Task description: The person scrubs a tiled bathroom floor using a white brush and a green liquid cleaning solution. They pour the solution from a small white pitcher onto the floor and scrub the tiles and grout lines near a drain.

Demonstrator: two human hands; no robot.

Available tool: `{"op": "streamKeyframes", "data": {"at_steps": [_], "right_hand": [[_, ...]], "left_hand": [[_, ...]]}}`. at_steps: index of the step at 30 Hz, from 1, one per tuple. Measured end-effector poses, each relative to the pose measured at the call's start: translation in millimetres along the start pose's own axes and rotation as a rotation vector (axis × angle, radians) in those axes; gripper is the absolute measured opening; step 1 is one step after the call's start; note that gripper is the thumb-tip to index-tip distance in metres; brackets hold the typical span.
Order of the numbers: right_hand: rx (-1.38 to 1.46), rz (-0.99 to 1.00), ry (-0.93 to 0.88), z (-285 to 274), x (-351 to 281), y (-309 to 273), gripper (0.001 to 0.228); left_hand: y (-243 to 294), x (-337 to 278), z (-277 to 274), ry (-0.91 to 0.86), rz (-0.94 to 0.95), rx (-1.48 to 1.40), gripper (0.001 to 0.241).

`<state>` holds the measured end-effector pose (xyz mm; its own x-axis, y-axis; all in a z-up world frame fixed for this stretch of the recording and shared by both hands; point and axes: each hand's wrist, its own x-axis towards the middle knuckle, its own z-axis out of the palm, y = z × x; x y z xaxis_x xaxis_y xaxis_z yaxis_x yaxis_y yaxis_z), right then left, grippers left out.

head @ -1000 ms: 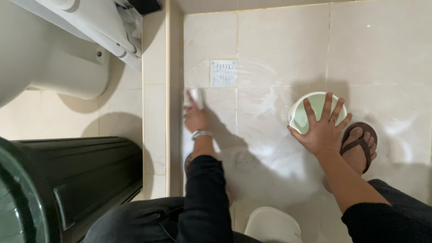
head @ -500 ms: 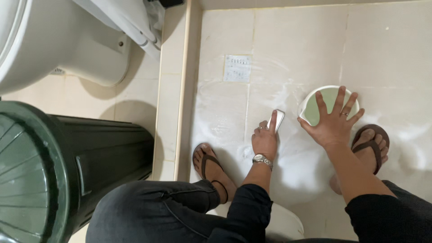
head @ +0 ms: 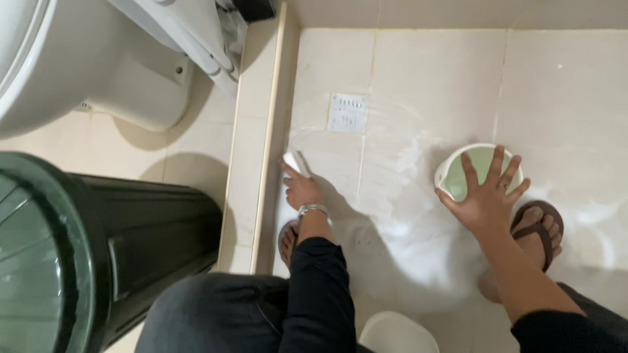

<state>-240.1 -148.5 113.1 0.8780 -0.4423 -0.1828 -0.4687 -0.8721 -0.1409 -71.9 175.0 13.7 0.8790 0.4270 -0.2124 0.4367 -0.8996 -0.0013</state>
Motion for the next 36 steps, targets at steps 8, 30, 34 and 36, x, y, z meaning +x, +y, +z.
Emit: {"op": "streamKeyframes", "data": {"at_steps": [8, 30, 34, 36], "right_hand": [[-0.022, 0.073, -0.122, -7, 3, -6, 0.096], [0.024, 0.035, -0.028, -6, 3, -8, 0.105], [0.030, 0.090, -0.112, -11, 5, -10, 0.106], [0.029, -0.045, 0.075, -1, 1, -6, 0.107]], "left_hand": [[122, -30, 36, 0.176, 0.686, 0.146, 0.087], [61, 91, -2, 0.035, 0.233, -0.031, 0.075], [23, 57, 20, 0.176, 0.171, 0.117, 0.074], [10, 32, 27, 0.145, 0.225, 0.185, 0.080]]}}
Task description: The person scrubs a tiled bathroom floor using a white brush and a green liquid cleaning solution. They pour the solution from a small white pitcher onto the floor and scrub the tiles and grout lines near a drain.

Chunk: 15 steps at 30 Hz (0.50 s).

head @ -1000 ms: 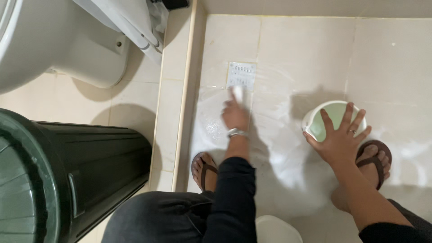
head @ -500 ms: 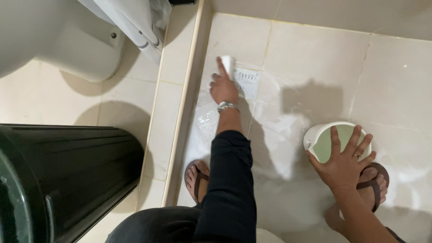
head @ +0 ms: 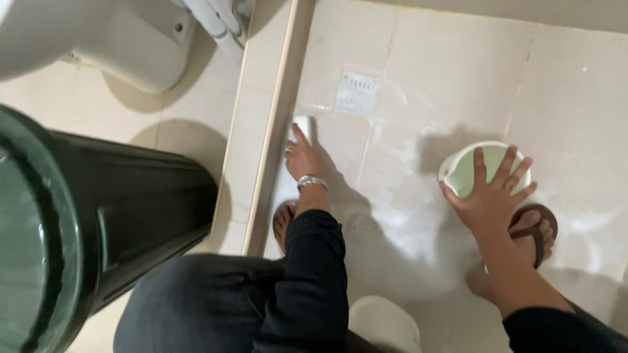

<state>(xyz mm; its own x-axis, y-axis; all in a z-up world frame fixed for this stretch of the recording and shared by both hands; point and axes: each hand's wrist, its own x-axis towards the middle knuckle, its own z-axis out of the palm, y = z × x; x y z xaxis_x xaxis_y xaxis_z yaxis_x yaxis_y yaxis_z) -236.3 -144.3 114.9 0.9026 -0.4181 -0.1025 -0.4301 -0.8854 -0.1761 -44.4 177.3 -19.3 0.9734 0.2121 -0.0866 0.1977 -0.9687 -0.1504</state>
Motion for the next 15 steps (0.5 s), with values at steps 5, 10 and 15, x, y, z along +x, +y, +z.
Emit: {"op": "streamKeyframes", "data": {"at_steps": [5, 10, 15], "right_hand": [[-0.008, 0.053, -0.111, -7, -1, -1, 0.108], [-0.004, 0.112, -0.203, -14, 0, -6, 0.105], [0.012, 0.049, -0.083, -4, -2, 1, 0.097]], "left_hand": [[30, -67, -26, -0.045, 0.211, -0.010, 0.075], [77, -154, 12, 0.029, 0.511, 0.012, 0.074], [97, -247, 15, 0.207, 0.792, -0.194, 0.065]]}}
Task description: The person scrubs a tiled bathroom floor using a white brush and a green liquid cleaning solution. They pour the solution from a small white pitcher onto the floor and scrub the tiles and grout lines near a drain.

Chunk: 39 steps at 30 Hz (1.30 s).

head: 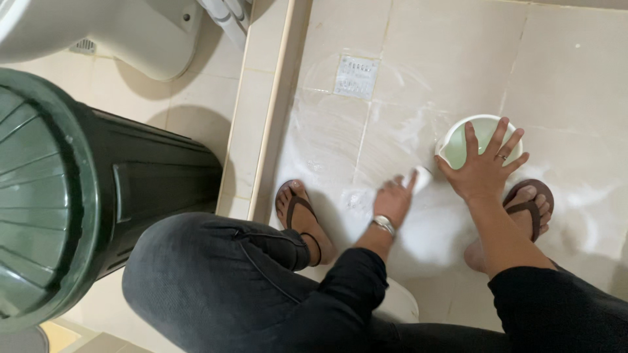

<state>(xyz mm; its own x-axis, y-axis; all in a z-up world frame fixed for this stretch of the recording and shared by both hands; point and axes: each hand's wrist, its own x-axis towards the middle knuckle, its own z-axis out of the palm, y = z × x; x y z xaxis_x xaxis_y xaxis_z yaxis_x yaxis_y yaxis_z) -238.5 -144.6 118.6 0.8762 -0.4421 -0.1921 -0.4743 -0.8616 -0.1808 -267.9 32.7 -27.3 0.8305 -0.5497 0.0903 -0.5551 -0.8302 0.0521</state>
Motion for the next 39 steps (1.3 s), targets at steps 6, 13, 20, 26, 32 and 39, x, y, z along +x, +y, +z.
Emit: {"op": "streamKeyframes", "data": {"at_steps": [6, 13, 20, 26, 32, 39], "right_hand": [[-0.003, 0.051, -0.075, 0, 3, 0, 0.097], [-0.027, 0.005, -0.139, -6, -1, 8, 0.098], [0.054, 0.058, -0.026, -6, -7, 3, 0.112], [-0.008, 0.135, -0.117, -10, 2, -6, 0.111], [-0.091, 0.102, -0.144, -3, 5, 0, 0.105], [-0.115, 0.046, -0.125, -1, 3, 0, 0.101]], "left_hand": [[-30, -1, 7, -0.033, -0.081, 0.184, 0.072], [-165, 35, -103, -0.533, -0.912, -0.315, 0.091], [-102, 22, -46, -0.363, -0.633, -0.191, 0.081], [-39, 33, -14, -0.205, -0.134, -0.148, 0.078], [-112, 76, 5, -0.062, -0.387, 0.123, 0.086], [-184, 91, -133, -0.385, -0.948, -0.393, 0.087]]}}
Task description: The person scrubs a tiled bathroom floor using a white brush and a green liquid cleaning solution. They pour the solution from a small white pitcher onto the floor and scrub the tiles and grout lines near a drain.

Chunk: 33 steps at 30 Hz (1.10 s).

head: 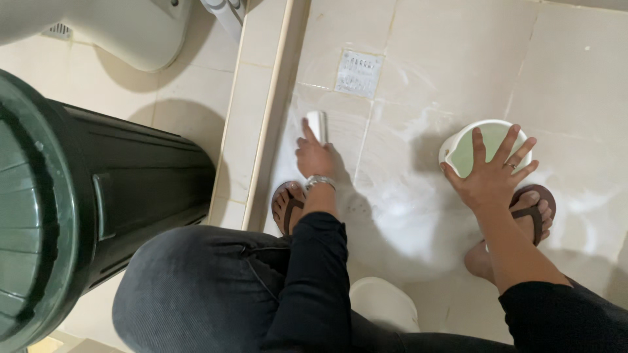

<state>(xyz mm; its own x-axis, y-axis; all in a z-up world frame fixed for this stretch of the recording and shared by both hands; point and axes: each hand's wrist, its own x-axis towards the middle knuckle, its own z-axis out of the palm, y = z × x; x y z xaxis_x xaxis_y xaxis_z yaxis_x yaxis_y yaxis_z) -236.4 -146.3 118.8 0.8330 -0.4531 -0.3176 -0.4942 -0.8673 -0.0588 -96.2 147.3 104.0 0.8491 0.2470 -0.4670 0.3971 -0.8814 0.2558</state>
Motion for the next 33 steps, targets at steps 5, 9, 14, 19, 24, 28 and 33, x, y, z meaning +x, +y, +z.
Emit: {"op": "streamKeyframes", "data": {"at_steps": [5, 9, 14, 19, 24, 28, 33], "right_hand": [[0.058, -0.021, 0.031, -5, -4, -4, 0.098], [0.034, -0.035, 0.078, -1, -4, -3, 0.097], [0.016, -0.056, 0.123, 8, -2, 1, 0.096], [-0.001, -0.020, 0.060, 3, -2, 0, 0.097], [0.030, -0.100, 0.182, 10, -3, 4, 0.096], [0.006, -0.025, 0.055, 4, -1, 2, 0.098], [0.008, -0.006, 0.026, 2, 1, 0, 0.098]], "left_hand": [[9, 4, 123, 0.151, 0.327, 0.072, 0.081], [34, -26, 191, 0.212, 0.720, 0.294, 0.074], [42, -42, 192, 0.327, 0.799, 0.314, 0.082], [12, 42, 137, 0.472, 0.457, 0.404, 0.081], [-29, 65, 21, 0.250, -0.116, -0.021, 0.095], [-7, 48, 33, 0.172, -0.098, -0.126, 0.078], [27, 26, 187, 0.307, 0.555, 0.250, 0.078]]}}
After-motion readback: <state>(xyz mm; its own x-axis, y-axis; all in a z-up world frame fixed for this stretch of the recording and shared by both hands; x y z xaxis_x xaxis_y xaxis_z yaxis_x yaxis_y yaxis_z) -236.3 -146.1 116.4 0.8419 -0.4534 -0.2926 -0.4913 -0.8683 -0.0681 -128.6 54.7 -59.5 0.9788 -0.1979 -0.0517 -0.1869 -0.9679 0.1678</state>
